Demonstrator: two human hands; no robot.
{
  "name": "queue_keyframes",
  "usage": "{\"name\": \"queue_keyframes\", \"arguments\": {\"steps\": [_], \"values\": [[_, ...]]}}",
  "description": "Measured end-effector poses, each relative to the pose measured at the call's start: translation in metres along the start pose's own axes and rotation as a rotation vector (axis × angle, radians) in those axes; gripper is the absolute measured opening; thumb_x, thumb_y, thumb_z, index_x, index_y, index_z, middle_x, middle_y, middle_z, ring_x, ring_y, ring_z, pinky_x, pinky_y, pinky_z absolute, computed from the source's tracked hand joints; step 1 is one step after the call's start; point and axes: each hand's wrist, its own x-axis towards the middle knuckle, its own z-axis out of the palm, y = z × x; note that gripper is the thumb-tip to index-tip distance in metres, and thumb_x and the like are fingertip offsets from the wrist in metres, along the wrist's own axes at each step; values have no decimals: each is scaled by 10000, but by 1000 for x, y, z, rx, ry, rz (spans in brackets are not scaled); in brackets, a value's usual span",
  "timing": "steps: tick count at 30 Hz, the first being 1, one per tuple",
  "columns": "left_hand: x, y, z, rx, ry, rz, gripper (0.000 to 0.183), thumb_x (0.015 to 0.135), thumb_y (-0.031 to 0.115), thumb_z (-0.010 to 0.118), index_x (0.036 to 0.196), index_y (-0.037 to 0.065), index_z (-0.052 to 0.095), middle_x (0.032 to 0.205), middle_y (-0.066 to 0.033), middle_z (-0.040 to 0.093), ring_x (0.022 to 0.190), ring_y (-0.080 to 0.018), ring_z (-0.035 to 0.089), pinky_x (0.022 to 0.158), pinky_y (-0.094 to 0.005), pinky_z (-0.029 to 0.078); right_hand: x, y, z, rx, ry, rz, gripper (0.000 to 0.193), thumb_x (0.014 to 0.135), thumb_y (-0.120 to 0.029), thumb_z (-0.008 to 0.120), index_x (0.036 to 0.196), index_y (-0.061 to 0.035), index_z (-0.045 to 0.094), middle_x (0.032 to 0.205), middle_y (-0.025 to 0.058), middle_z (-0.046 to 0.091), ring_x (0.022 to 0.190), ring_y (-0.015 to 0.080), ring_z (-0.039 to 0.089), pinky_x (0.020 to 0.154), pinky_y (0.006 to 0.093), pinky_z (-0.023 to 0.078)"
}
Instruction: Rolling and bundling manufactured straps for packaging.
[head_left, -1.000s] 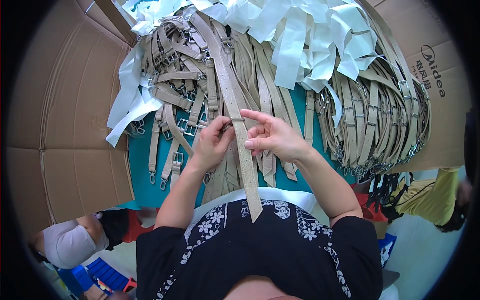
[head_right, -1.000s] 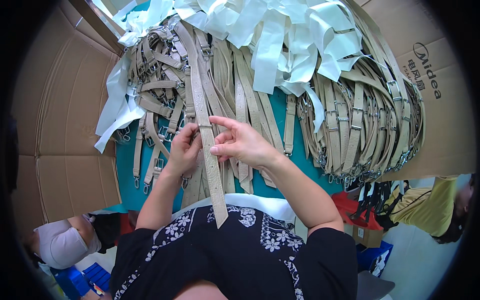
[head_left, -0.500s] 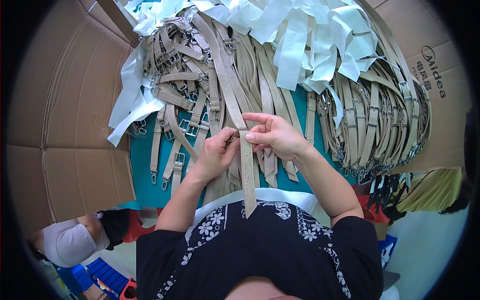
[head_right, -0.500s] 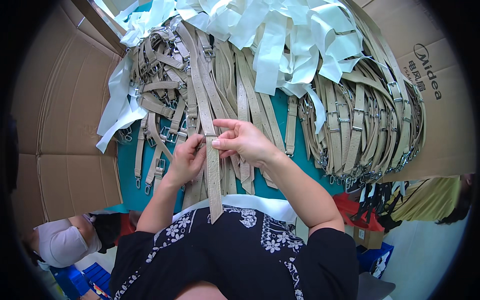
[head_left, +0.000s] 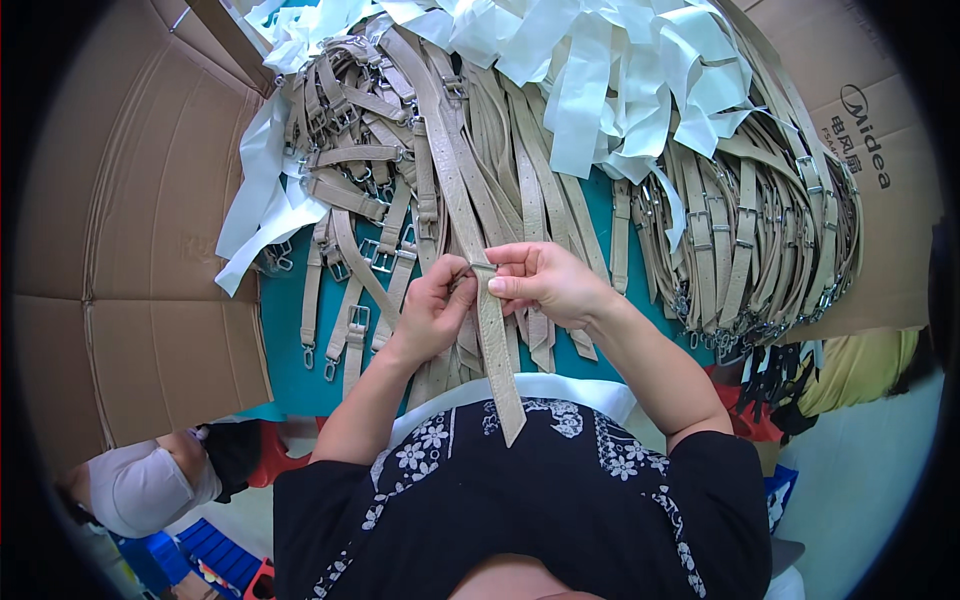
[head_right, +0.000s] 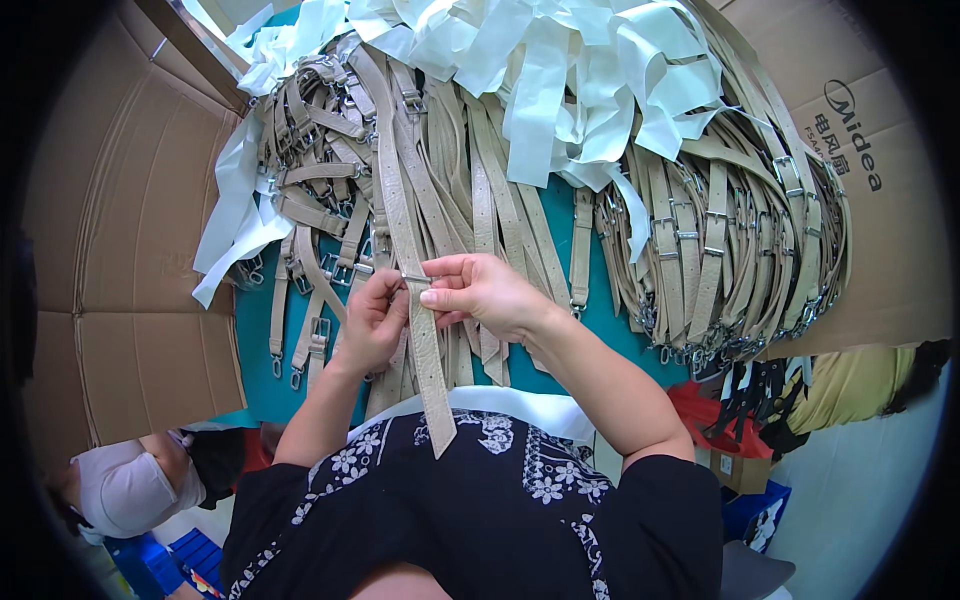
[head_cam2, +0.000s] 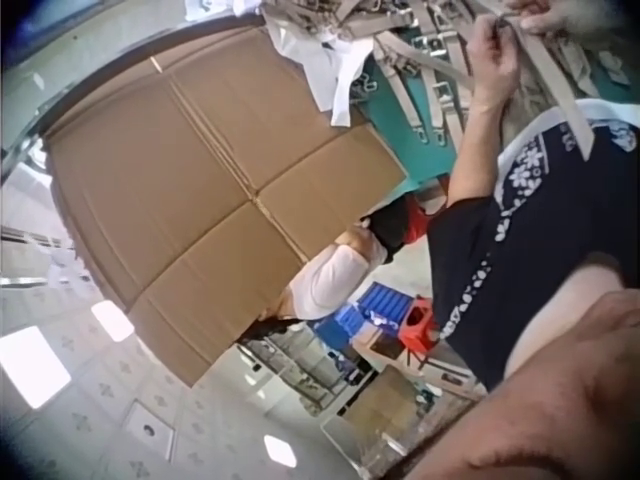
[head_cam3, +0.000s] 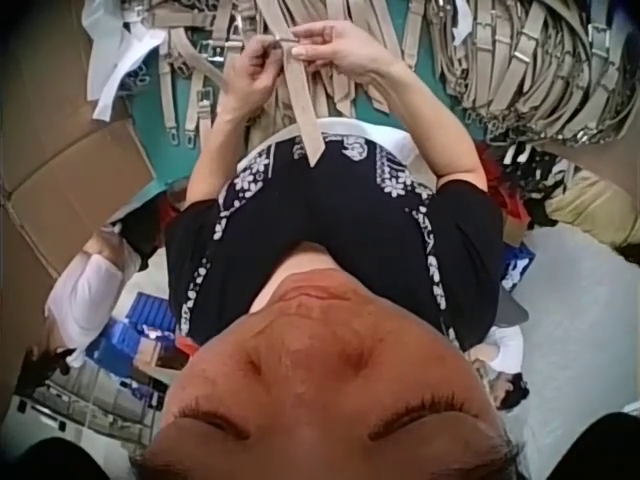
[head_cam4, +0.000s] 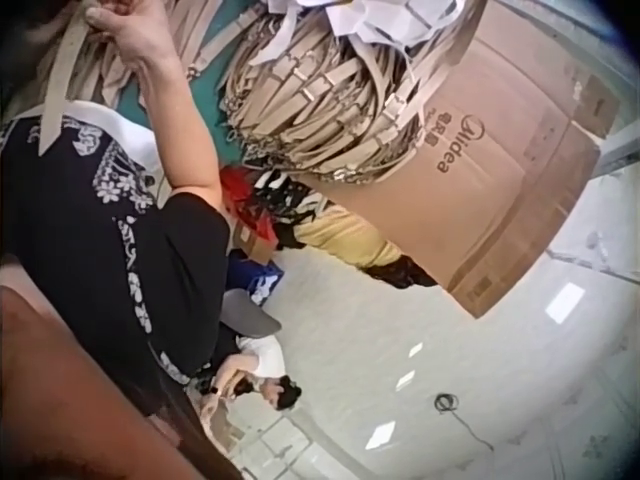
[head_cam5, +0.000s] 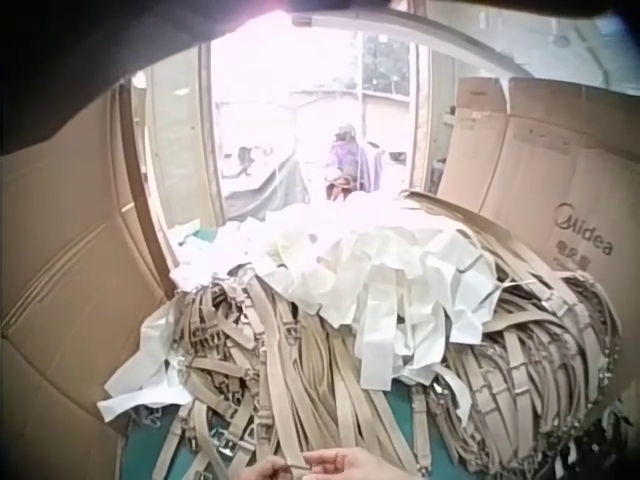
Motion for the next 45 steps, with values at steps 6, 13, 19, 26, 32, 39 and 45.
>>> {"name": "queue_keyframes", "arguments": {"steps": [6, 13, 19, 26, 32, 39, 45], "values": [[6, 17, -2, 304, -101, 98, 158, 856, 9, 485, 1013, 8, 482, 806, -75, 537, 683, -133, 507, 629, -261, 434, 0, 5, 4, -127, 46, -44, 255, 809, -87, 622, 1025, 19, 539, 752, 19, 585, 657, 75, 566, 604, 200, 480], [11, 22, 0, -162, 59, -73, 394, 843, 251, 547, 1120, 24, 383, 900, -95, 521, 760, -156, 476, 720, -289, 390, 14, 3, 4, -209, 159, -212, 148, 784, -175, 662, 736, -56, 586, 657, -26, 550, 577, 40, 465, 514, 185, 353], [-26, 38, -13, 656, -106, 48, 204, 710, 186, 717, 713, 45, 570, 628, -33, 480, 567, -140, 468, 532, -258, 389, 8, 10, 1, -252, 210, -190, 147, 821, -188, 619, 743, -72, 573, 651, -16, 553, 568, 58, 501, 529, 200, 406], [-71, 52, 3, 699, -369, -302, 221, 728, 281, 707, 721, 74, 630, 609, -56, 586, 553, -185, 587, 512, -289, 444, -21, 71, 3, -69, 195, 113, 177, 831, -216, 620, 745, -82, 543, 677, -18, 549, 605, 73, 532, 601, 226, 468], [-66, 40, 0, 317, -484, -386, 193, 728, 224, 720, 777, 58, 633, 634, -21, 558, 590, -105, 541, 532, -245, 426, -21, 79, 3, 44, 264, 29, 183, 837, -185, 614, 736, -69, 516, 645, -17, 512, 548, 68, 471, 518, 216, 411], [4, 89, -32, 297, -284, 16, 82, 721, 32, 697, 774, 13, 637, 690, -8, 587, 601, -61, 540, 523, -201, 433, 9, 5, 9, -210, 155, -235, 184, 838, -205, 595, 744, -61, 531, 707, 15, 588, 611, 77, 571, 533, 208, 459], [25, 92, -35, 344, -143, 83, 83, 736, 25, 683, 787, -14, 630, 671, -27, 604, 586, -61, 556, 526, -187, 455, 7, -8, 16, -236, 112, -49, 155, 842, -189, 574, 756, -63, 546, 728, 30, 599, 610, 113, 610, 541, 221, 485]]}}
